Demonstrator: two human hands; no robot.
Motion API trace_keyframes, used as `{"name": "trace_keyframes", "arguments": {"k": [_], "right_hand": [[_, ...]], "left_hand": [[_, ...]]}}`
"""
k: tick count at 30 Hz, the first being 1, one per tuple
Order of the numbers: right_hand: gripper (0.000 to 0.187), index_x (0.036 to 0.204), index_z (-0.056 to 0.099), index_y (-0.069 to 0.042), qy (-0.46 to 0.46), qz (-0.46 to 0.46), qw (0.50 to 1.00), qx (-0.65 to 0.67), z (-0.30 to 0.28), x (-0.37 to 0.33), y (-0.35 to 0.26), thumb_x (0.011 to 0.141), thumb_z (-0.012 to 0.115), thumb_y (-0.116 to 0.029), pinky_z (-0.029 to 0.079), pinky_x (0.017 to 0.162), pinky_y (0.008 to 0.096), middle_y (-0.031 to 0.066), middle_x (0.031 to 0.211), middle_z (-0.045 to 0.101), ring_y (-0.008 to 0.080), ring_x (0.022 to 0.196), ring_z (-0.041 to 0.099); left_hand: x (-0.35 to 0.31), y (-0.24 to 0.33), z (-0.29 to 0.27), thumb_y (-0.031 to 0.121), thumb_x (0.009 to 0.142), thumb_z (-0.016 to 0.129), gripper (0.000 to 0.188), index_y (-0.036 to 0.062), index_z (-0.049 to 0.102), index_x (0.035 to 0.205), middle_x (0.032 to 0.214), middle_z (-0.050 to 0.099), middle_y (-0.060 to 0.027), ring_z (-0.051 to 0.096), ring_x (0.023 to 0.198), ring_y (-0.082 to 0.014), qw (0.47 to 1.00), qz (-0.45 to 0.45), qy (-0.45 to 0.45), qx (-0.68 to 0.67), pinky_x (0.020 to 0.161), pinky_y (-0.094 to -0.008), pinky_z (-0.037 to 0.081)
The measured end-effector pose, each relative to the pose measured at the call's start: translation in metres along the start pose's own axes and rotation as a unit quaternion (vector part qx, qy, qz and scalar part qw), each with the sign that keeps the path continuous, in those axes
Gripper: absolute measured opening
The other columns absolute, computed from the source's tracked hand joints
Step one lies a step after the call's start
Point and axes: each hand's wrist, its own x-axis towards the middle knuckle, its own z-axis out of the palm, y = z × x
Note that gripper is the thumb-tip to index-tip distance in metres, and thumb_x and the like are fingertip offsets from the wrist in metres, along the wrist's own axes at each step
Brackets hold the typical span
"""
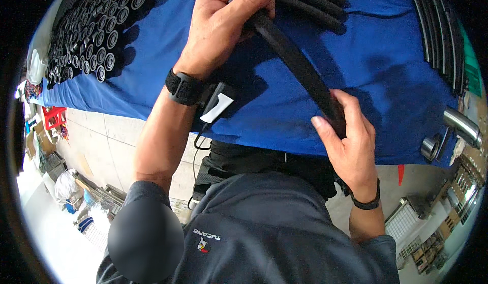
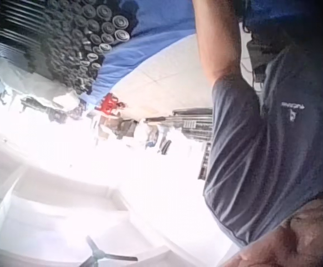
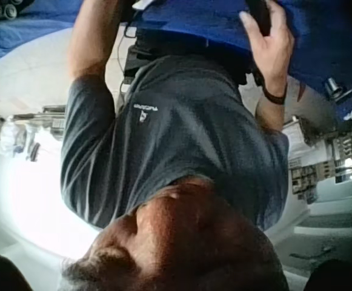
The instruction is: The person assembles black cylindrical components on a blue table. They pick up a black cap and a black pipe, then insert the cap into the pipe. The person repeats this process with multiple components, organizing them into neat rows.
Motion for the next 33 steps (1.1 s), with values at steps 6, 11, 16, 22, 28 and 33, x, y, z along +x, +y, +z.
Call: {"name": "trace_keyframes", "arguments": {"k": [6, 11, 16, 22, 28, 33], "right_hand": [[0.035, 0.124, 0.058, 0.002, -0.174, 0.276, 0.887, 0.327, -0.02, 0.0, -0.012, 0.094, 0.07, -0.012, 0.045, 0.062, 0.0242, 0.0021, 0.082, 0.062, 0.0073, 0.065, 0.055], [0.029, 0.121, 0.059, -0.001, -0.031, -0.031, 0.994, 0.098, 0.007, -0.002, 0.009, 0.095, 0.067, -0.012, 0.035, 0.045, 0.0182, -0.0001, 0.076, 0.057, 0.0026, 0.049, 0.045], [0.031, 0.122, 0.058, 0.0, -0.238, 0.346, 0.601, 0.68, -0.018, 0.001, -0.007, 0.095, 0.069, -0.012, 0.035, 0.043, 0.0189, 0.0035, 0.076, 0.057, 0.0047, 0.046, 0.044], [0.038, 0.123, 0.056, 0.005, -0.064, 0.026, 0.979, 0.193, 0.001, 0.004, 0.007, 0.096, 0.068, -0.019, 0.04, 0.04, 0.0222, 0.0064, 0.077, 0.059, 0.0067, 0.045, 0.048], [0.031, 0.122, 0.057, 0.002, -0.174, 0.271, 0.834, 0.448, -0.012, -0.003, -0.011, 0.095, 0.064, -0.012, 0.035, 0.042, 0.0187, 0.0038, 0.079, 0.06, 0.0053, 0.045, 0.046], [0.034, 0.125, 0.056, 0.002, -0.179, 0.265, 0.874, 0.366, -0.018, 0.001, -0.01, 0.097, 0.067, -0.013, 0.036, 0.043, 0.0196, 0.0017, 0.078, 0.056, 0.0038, 0.047, 0.045]], "left_hand": [[-0.007, 0.008, 0.0, 0.025, 0.104, 0.063, 0.03, 0.0056, 0.064, 0.08, 0.069, 0.05, 0.0085, 0.039, 0.063, -0.0012, 0.996, -0.044, -0.016, -0.075, 0.056, -0.0211, 0.03], [0.001, -0.005, -0.001, 0.024, 0.104, 0.063, 0.03, 0.0051, 0.064, 0.08, 0.069, 0.051, 0.0081, 0.04, 0.063, -0.0015, 1.0, 0.003, -0.014, -0.014, 0.056, -0.0211, 0.031], [-0.007, 0.011, 0.001, 0.023, 0.104, 0.063, 0.03, 0.0049, 0.064, 0.08, 0.069, 0.051, 0.008, 0.041, 0.063, -0.0018, 0.998, -0.02, -0.011, -0.064, 0.056, -0.0214, 0.032], [-0.001, 0.006, 0.0, 0.023, 0.104, 0.063, 0.029, 0.0053, 0.065, 0.081, 0.068, 0.051, 0.0083, 0.041, 0.062, -0.0015, 0.999, -0.014, -0.003, -0.031, 0.056, -0.0208, 0.032], [-0.002, 0.0, -0.003, 0.023, 0.103, 0.064, 0.027, 0.0049, 0.066, 0.084, 0.069, 0.052, 0.0082, 0.041, 0.062, -0.0014, 0.997, -0.033, -0.016, -0.062, 0.056, -0.0203, 0.032], [-0.001, -0.001, 0.0, 0.023, 0.103, 0.065, 0.026, 0.0051, 0.066, 0.084, 0.07, 0.053, 0.0081, 0.042, 0.062, -0.001, 0.998, -0.007, 0.0, -0.066, 0.056, -0.0203, 0.033]]}}
